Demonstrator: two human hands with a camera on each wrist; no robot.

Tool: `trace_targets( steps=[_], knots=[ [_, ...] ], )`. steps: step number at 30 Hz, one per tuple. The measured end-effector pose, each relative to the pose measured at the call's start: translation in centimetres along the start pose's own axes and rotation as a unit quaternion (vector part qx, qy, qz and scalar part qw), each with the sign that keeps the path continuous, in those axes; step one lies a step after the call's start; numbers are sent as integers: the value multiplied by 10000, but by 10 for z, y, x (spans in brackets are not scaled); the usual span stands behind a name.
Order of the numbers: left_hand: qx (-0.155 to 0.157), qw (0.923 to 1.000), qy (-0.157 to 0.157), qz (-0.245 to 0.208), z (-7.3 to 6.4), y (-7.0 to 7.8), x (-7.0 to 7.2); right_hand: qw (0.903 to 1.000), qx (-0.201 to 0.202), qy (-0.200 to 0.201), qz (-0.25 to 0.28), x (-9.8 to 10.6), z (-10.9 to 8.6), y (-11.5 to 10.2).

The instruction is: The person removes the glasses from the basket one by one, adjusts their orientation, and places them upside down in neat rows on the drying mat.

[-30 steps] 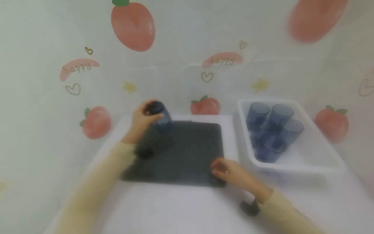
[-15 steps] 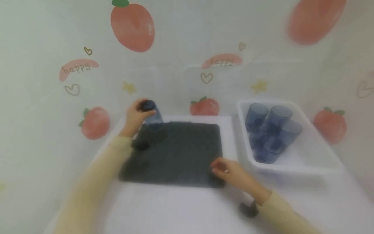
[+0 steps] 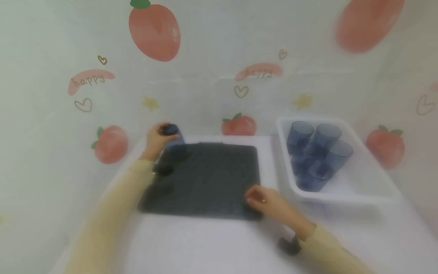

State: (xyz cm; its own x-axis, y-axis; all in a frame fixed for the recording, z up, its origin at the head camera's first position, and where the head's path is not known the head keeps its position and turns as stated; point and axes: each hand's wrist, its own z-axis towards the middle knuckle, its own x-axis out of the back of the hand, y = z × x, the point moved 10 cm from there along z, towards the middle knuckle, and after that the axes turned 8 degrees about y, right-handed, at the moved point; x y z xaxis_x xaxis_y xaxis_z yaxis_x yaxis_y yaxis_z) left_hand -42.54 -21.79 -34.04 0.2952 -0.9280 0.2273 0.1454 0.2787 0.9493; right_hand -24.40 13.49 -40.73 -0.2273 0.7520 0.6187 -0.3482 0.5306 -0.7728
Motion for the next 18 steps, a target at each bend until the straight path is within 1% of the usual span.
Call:
trace_targets(
  steps=[2,6,9,15,18],
  knots=[
    [123,9999,19,-87,0,-7,2,10000,-7,-2,31,0,0,-1],
    [217,9995,47,-209,1,-16,3,9998,10,-42,185,2,0,-6],
    [242,9995,55,-178,1,-19,4,9996,0,-87,271,3,-1,-8],
    [399,9991,58,-160,2,-25,4,9996,-39,-126,252,3,-2,-10],
    [421,9990,55,-170,3,-27,4,9997,-27,-124,228,3,-2,-10]
  ],
)
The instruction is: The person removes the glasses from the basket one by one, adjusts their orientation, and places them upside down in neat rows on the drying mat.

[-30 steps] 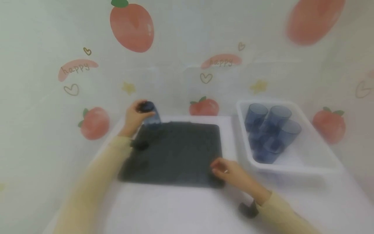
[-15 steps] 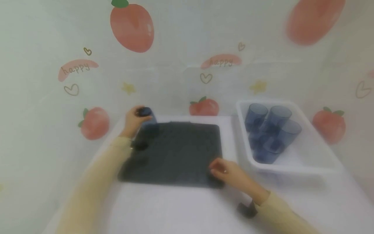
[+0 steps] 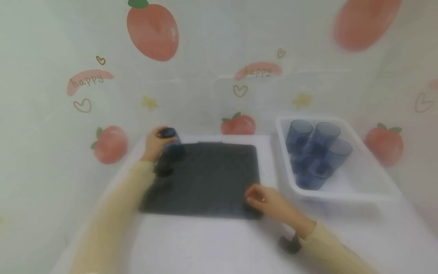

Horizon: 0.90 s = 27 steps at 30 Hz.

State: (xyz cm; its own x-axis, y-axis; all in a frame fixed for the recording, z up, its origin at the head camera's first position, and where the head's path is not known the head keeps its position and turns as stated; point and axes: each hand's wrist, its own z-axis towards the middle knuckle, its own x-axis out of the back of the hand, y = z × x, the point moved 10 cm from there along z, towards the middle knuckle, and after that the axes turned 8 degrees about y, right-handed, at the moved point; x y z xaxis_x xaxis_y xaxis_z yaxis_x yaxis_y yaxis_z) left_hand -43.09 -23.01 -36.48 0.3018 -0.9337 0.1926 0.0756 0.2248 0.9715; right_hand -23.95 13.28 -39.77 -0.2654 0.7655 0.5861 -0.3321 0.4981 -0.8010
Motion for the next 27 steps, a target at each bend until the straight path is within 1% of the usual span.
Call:
trace_targets(
  steps=[7,11,14,20,23,27],
  knots=[
    [2,9999,-80,-98,1,-2,-2,10000,65,26,-40,0,0,2],
    [-65,9999,-152,-17,1,-2,-3,9996,47,65,-261,-3,-1,6],
    [-123,9997,-200,33,1,-4,-3,9995,16,73,-308,-5,-2,7],
    [-32,9996,-283,-11,5,-11,-3,9997,82,89,-220,-5,-1,2],
    [0,9994,-342,-22,4,-10,-3,9996,124,105,-249,-5,-1,0],
    [59,9991,-404,-64,3,-9,-5,9996,58,115,-247,-7,-2,2]
  ],
)
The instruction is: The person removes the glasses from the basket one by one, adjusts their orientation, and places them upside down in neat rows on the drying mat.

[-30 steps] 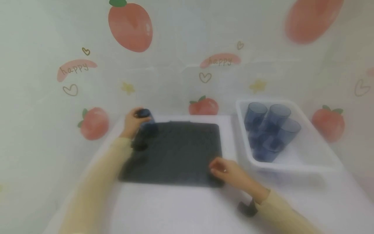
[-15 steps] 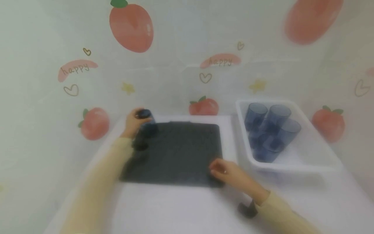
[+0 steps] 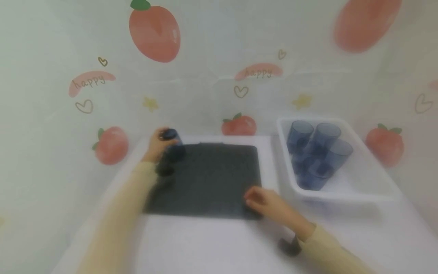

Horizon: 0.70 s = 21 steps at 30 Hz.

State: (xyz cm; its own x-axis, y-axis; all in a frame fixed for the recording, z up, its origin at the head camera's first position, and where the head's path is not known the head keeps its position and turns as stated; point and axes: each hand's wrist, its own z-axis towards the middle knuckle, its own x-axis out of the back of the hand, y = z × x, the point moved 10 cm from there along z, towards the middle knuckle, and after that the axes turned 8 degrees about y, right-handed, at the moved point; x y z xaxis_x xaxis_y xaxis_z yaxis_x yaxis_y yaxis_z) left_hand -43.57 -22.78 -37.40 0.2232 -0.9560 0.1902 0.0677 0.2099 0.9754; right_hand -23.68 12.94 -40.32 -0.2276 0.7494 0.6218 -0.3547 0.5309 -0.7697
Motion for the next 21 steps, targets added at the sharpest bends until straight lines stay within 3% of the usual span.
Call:
trace_targets(
  steps=[9,21],
  knots=[
    [32,9999,-128,-20,2,-5,-2,9999,71,30,66,-1,-1,-1],
    [30,9997,-199,134,-3,2,-1,9999,99,15,81,1,0,-8]
  ],
)
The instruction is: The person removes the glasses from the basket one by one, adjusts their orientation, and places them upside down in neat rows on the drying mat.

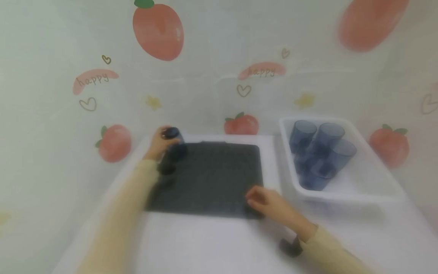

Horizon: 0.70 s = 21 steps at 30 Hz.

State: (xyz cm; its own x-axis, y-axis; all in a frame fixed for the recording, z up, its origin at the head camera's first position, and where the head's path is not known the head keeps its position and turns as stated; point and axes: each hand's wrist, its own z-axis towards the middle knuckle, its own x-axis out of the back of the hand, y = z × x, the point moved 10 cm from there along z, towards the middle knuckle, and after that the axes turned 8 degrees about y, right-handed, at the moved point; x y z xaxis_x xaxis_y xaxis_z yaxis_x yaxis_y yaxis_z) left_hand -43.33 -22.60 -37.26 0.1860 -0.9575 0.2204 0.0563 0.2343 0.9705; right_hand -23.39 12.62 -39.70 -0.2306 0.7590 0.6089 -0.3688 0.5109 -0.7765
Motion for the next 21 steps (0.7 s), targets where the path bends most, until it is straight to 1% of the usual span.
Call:
trace_targets(
  steps=[6,17,21],
  knots=[
    [90,9999,17,-91,3,-2,0,10000,-49,-23,-61,-3,0,2],
    [162,9998,2,-91,3,-3,0,10000,94,31,-6,-2,0,-1],
    [133,9999,15,-84,3,-2,0,9999,158,51,12,0,1,-4]
  ],
)
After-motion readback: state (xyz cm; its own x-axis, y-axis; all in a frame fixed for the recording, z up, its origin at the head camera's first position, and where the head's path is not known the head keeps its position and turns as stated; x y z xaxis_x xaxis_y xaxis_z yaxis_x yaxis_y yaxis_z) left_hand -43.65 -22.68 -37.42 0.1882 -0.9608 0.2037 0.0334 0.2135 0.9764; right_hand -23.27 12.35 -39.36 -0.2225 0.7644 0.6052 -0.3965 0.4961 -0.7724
